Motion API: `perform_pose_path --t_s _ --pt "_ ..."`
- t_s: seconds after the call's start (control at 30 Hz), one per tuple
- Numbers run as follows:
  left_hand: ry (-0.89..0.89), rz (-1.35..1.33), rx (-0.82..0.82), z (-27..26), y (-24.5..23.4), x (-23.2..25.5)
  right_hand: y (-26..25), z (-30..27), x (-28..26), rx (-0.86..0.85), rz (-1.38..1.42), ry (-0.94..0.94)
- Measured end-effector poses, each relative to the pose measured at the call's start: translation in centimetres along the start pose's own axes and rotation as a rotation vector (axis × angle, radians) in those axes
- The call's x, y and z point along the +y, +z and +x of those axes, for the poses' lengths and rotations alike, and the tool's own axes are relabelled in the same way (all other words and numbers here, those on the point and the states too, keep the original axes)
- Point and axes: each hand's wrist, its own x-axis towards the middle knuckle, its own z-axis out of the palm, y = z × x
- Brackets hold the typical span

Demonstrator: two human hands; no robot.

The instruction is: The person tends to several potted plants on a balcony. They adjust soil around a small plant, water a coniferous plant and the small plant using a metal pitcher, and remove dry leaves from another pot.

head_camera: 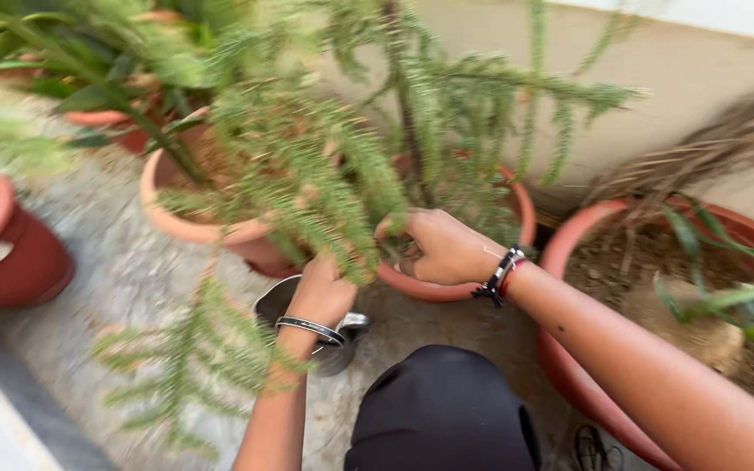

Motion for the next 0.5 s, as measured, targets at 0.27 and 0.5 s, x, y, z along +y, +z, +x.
perform_pose_path --t_s 0.27,0.5 --pt "0.028 0.164 0.485 -3.0 -0.1 -10.8 8.3 2.2 4.4 -0.188 -0.119 0.279" --pt "-0.347 0.548 0.137 -2.6 1.2 -10.8 15.3 1.8 5.6 -0.266 0.381 0.294"
